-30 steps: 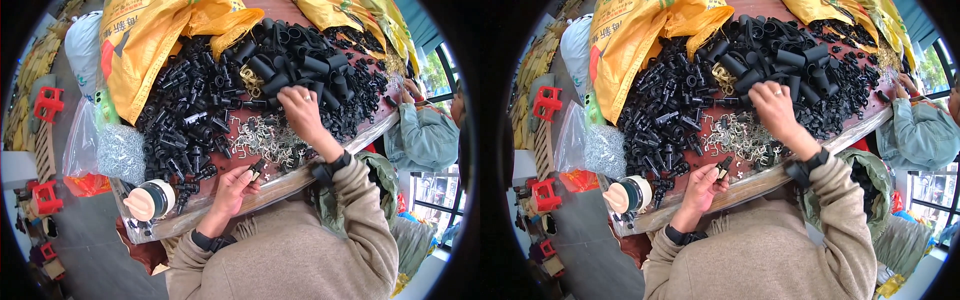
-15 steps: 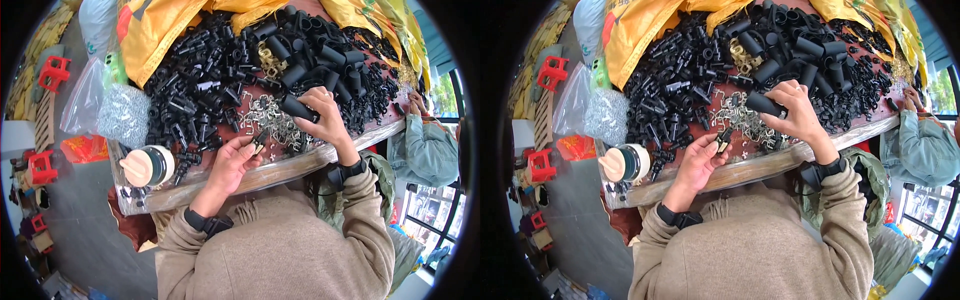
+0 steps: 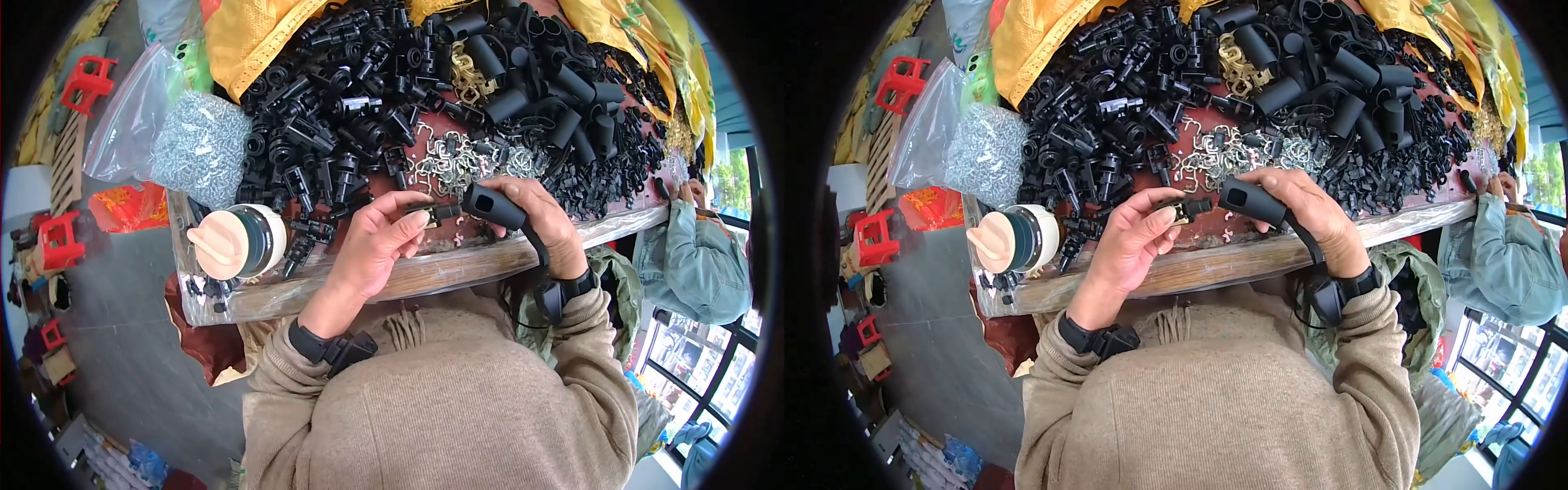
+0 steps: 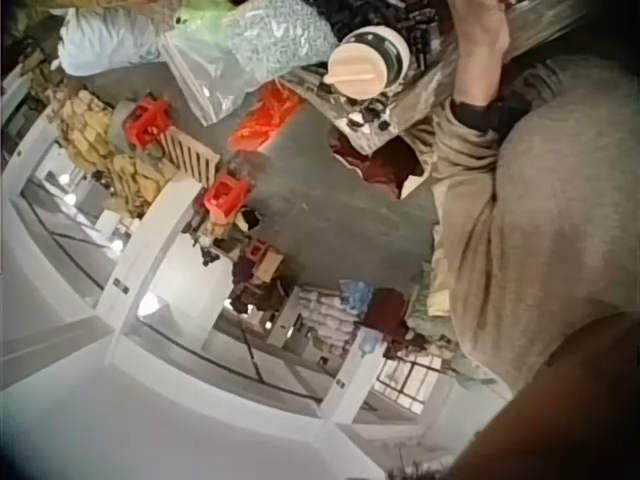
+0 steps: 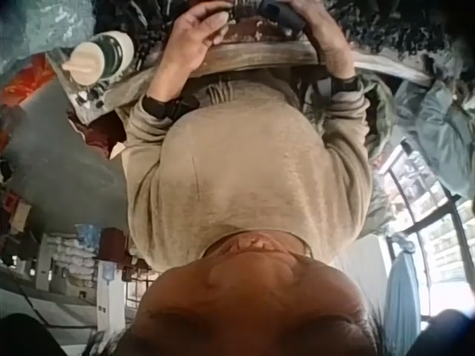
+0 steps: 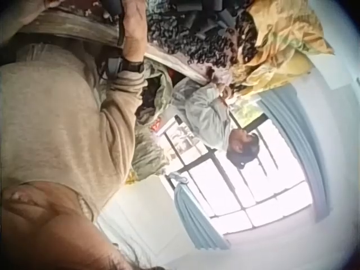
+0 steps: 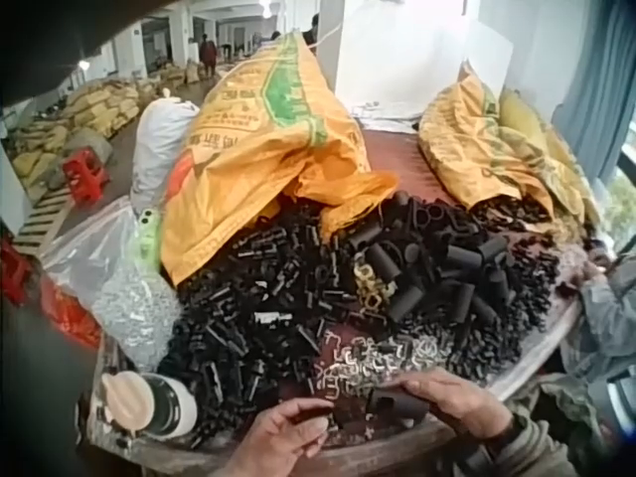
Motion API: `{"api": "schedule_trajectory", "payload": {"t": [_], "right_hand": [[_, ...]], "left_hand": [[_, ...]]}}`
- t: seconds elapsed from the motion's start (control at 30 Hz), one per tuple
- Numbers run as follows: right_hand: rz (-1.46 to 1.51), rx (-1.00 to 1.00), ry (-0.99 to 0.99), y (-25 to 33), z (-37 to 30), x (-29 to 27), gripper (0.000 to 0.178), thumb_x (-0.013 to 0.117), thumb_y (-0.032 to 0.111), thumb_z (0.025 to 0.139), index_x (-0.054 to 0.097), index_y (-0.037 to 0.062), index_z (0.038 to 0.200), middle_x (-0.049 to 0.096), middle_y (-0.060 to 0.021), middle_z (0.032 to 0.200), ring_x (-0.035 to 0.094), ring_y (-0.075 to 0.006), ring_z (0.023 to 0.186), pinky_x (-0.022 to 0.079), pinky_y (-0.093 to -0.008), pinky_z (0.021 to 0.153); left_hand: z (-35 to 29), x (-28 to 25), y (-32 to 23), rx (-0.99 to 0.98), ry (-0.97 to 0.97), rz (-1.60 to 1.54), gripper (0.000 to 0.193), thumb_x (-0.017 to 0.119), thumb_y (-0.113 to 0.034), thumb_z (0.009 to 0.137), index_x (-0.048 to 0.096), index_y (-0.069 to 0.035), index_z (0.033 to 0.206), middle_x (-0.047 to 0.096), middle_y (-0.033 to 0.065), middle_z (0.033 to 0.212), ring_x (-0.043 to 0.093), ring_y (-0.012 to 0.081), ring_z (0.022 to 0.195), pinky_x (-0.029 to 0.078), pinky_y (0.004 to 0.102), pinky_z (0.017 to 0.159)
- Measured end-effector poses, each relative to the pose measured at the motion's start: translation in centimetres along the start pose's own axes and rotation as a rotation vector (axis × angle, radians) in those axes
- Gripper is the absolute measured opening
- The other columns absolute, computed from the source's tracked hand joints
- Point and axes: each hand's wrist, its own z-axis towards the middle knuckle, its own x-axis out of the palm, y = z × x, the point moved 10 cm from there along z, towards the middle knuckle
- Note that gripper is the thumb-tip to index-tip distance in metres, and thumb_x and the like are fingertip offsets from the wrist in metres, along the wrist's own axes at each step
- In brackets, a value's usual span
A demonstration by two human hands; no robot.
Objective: Assembling small black plastic components by inserting metal pins into them at a production workbench.
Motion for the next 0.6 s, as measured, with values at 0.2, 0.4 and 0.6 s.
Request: {"api": "schedule_trajectory", "payload": {"t": [0.2, 0.4, 0.6], "right_hand": [[-0.072, 0.003, 0.009, -0.2, -0.1, 0.2, 0.040, 0.035, 0.029, 0.089, 0.055, -0.0033, 0.102, 0.058, -0.0052, 0.073, 0.052, -0.0096, 0.059, 0.041, -0.0206, 0.057], [-0.340, -0.165, 0.035, 0.7, -0.3, -0.2, 0.039, 0.035, 0.029, 0.090, 0.055, -0.0040, 0.099, 0.058, -0.0075, 0.078, 0.053, -0.0119, 0.066, 0.042, -0.0223, 0.062], [-0.405, -0.192, 0.038, 0.8, -1.2, -0.1, 0.040, 0.036, 0.029, 0.090, 0.055, -0.0047, 0.099, 0.059, -0.0096, 0.083, 0.054, -0.0147, 0.075, 0.041, -0.0248, 0.068]], "left_hand": [[-0.2, 0.3, -0.2, 0.013, -0.001, 0.125, 0.028, 0.062, -0.011, 0.078, 0.054, -0.001, 0.102, 0.056, 0.0022, 0.076, 0.046, 0.0046, 0.057, 0.035, 0.0158, 0.046], [-0.1, 0.3, 0.1, 0.000, -0.007, 0.158, 0.027, 0.064, -0.010, 0.076, 0.054, -0.002, 0.100, 0.055, 0.0011, 0.074, 0.045, 0.0041, 0.056, 0.035, 0.0159, 0.047], [-0.1, 0.1, 0.2, 0.004, -0.017, 0.116, 0.027, 0.065, -0.010, 0.075, 0.054, -0.002, 0.099, 0.054, 0.0010, 0.074, 0.046, 0.0043, 0.057, 0.036, 0.0161, 0.048]]}}
